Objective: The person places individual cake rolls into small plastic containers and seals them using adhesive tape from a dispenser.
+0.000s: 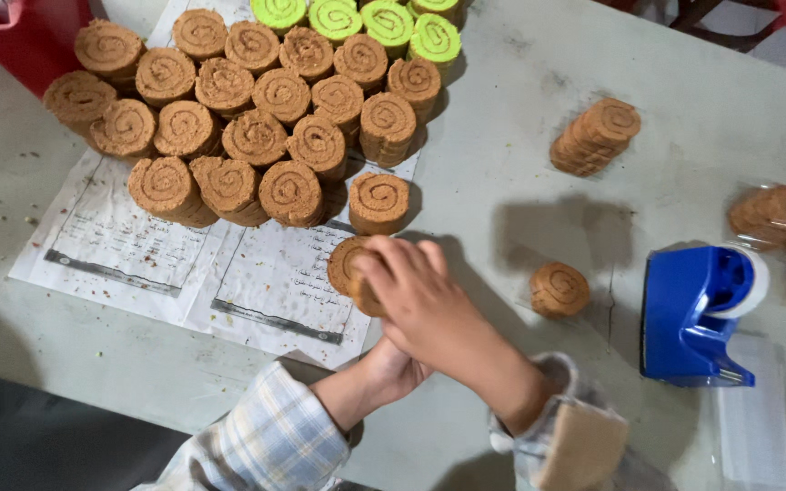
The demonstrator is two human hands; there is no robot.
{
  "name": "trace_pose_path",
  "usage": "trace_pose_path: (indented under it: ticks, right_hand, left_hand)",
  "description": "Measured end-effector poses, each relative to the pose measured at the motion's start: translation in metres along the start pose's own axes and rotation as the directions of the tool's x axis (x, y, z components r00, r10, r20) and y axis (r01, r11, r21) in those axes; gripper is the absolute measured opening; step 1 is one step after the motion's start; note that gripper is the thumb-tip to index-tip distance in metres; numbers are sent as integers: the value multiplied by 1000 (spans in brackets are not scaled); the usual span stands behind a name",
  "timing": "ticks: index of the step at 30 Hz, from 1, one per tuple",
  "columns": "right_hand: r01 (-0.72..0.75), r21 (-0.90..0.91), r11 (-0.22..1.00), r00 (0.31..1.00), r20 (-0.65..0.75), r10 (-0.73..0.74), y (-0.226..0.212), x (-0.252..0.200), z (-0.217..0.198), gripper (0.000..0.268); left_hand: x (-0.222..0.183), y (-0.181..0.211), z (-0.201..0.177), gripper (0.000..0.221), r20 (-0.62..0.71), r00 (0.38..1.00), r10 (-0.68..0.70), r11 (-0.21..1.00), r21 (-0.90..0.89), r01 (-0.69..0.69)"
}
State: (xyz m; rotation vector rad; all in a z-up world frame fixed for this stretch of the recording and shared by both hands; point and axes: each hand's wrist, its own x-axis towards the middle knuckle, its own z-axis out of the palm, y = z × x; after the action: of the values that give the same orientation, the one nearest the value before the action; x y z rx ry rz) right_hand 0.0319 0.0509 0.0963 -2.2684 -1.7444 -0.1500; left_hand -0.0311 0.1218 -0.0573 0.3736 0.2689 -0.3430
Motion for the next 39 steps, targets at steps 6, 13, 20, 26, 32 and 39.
trace_pose_path:
  ticks: [6,13,20,26,32,39]
  right_hand:
    - [-276,193,942,957,-33,287,10,-83,-26,60]
    - [-351,479,805,906,-46,422,23,-153,-32,69]
    - [-287,713,640,880,-69,471,28,-197,-39,73]
    - [-295,788,540,854,-35,519,34,-221,-39,78]
    - [-320,906,276,791,95,604,45,-244,-19,93]
    - [-279,803,526,838,-63,541,60,-258,-24,85]
  left_hand:
    - [0,-12,19,40,20,998,-64,997,37,63]
    - [-5,-13,55,46,-48,986,-160,982,93,164]
    - [12,-58,62,48,148,945,-293,956,64,286]
    - [8,-62,104,68,162,932,-325,946,60,319]
    - [14,-67,120,67,122,931,-345,938,17,346]
    - [32,-73,130,68,159,916,-367,929,28,368]
